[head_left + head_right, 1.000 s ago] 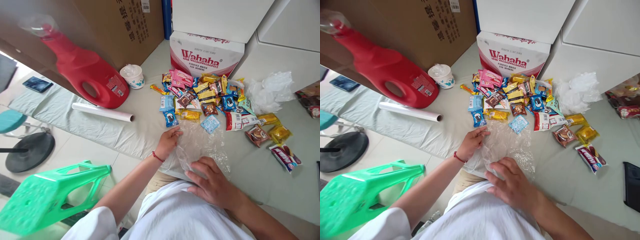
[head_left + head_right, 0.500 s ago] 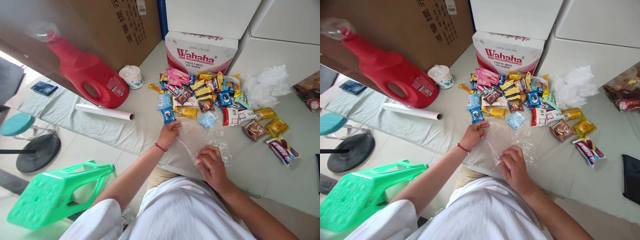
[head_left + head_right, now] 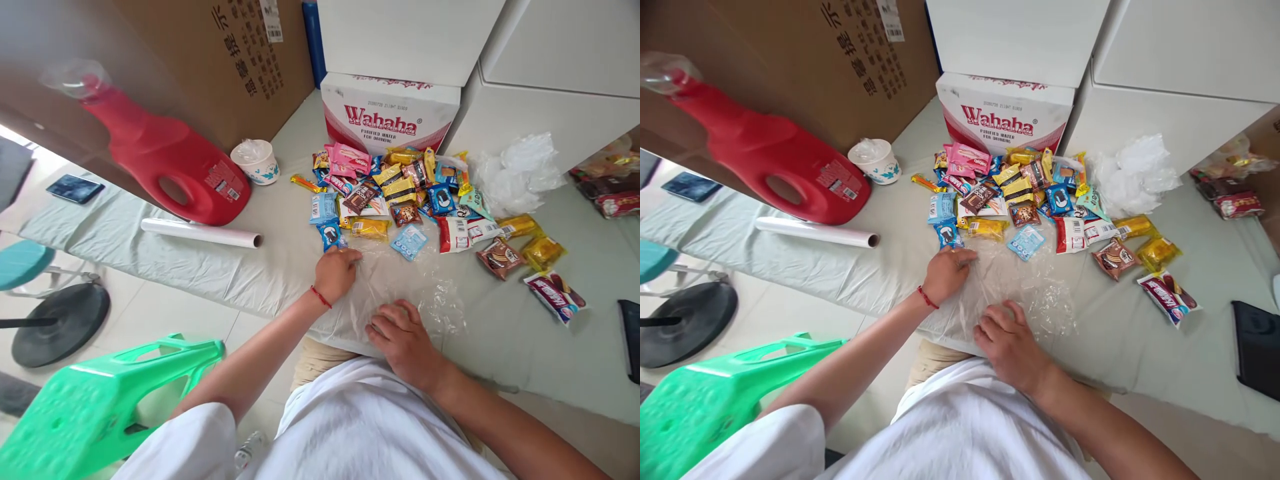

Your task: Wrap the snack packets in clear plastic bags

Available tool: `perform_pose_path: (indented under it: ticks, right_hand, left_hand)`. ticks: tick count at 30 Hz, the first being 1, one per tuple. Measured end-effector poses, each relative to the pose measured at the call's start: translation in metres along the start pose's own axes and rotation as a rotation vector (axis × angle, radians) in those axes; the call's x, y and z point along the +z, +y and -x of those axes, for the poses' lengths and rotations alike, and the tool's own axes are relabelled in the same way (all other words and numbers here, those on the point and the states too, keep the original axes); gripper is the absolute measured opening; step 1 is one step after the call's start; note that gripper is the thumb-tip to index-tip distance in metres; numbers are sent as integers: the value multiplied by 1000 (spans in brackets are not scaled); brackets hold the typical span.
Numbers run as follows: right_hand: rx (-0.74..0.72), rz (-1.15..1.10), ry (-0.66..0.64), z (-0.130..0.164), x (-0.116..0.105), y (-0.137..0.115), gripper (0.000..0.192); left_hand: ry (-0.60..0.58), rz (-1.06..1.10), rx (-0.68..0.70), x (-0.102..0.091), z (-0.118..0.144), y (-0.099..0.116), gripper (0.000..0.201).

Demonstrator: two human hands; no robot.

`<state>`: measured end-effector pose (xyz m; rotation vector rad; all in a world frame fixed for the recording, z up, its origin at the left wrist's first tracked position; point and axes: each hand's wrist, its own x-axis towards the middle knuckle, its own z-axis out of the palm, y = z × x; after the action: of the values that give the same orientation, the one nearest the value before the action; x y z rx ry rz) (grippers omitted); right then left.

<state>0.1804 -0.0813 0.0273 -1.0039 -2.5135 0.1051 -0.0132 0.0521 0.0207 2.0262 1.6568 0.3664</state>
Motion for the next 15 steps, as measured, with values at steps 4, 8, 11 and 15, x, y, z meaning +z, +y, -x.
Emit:
perform_pose_path:
  ticks: [4, 8, 11, 15]
  right_hand:
    - [-44, -16, -236, -16, 12, -14, 15]
    - [-28, -55, -403, -30, 23, -29, 28]
    - [-49, -100, -435, -34, 24, -31, 21]
    - [-104, -141, -375, -27, 21, -26, 17]
  left_hand:
    - [-120, 158, -72, -8, -8, 2, 38]
    - [-227, 154, -87, -24, -24, 4, 33]
    - [-292, 148, -33, -37, -39, 4, 37]
    - [-362, 165, 14, -47, -55, 1, 43]
